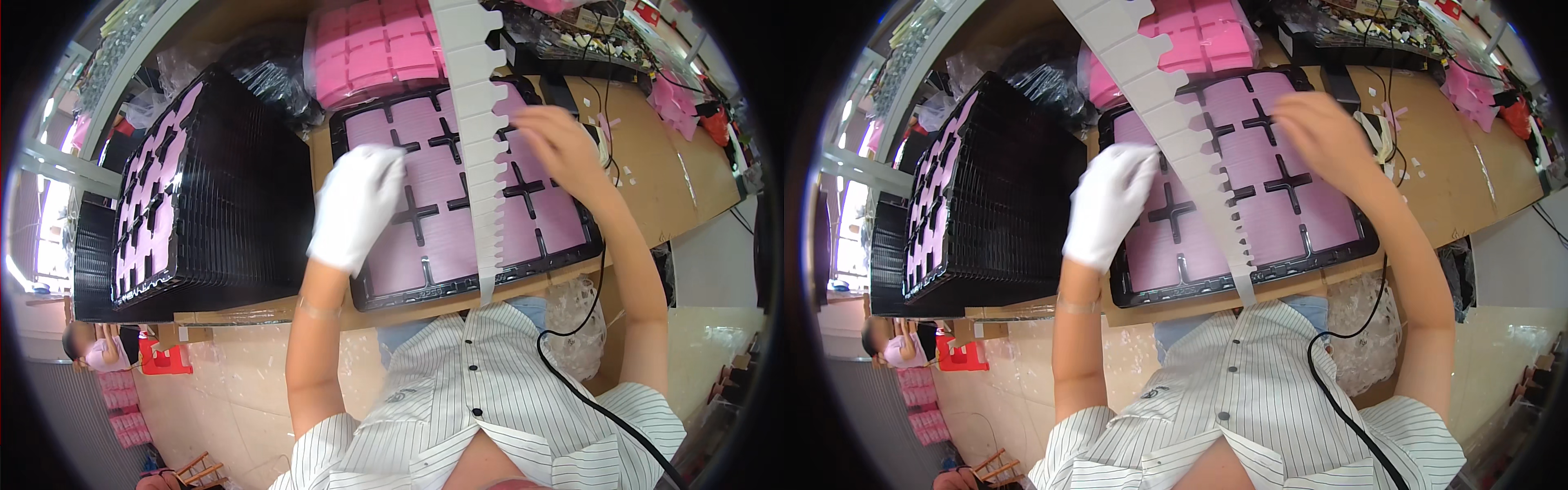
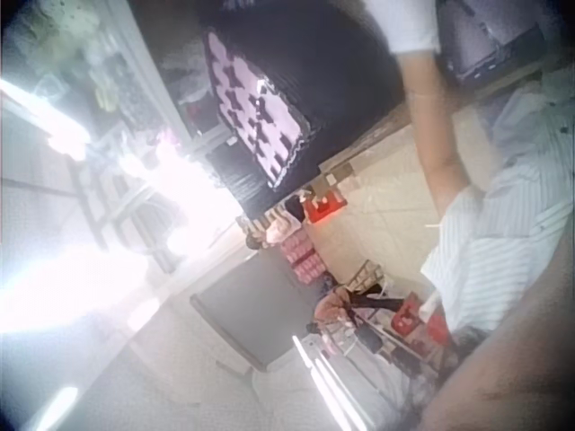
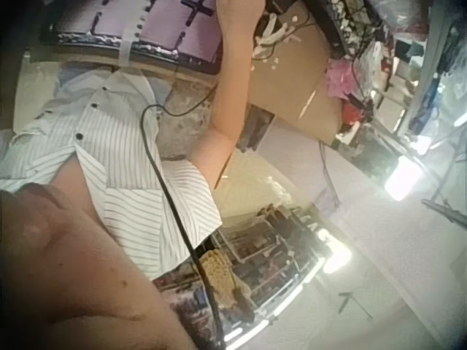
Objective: The person assembles black plastic trays with pink foam inserts by hand, using a white jagged plastic strip to secure the components.
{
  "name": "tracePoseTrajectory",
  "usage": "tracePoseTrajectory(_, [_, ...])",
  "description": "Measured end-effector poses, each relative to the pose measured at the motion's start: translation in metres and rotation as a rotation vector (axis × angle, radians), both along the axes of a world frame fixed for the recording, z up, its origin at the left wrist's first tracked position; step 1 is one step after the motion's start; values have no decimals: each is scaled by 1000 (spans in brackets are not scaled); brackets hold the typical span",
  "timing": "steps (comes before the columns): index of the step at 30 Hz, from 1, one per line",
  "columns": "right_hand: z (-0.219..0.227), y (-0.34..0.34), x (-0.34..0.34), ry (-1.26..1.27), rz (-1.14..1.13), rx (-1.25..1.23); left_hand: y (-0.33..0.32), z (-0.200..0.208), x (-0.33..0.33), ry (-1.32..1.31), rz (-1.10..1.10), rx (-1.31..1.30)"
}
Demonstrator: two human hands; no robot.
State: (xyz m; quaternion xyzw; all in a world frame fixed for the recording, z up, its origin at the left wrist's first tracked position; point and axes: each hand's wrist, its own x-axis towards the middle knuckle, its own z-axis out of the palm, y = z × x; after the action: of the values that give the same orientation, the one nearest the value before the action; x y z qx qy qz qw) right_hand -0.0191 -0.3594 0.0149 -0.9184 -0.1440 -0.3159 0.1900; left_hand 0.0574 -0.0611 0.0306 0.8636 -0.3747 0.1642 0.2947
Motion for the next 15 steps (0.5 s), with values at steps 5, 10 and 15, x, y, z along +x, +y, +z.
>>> tracePoseTrajectory(5, [5,29,65,450,162,-54,-39,-30,67,48,-124,343])
tracePoseTrajectory(10, [-44,-39,67,313,-116,-96,4,-38,76,116,-24,251])
tracePoseTrajectory(15, [-47,-57,50,262,-95,-167,21,-51,73,-184,73,295])
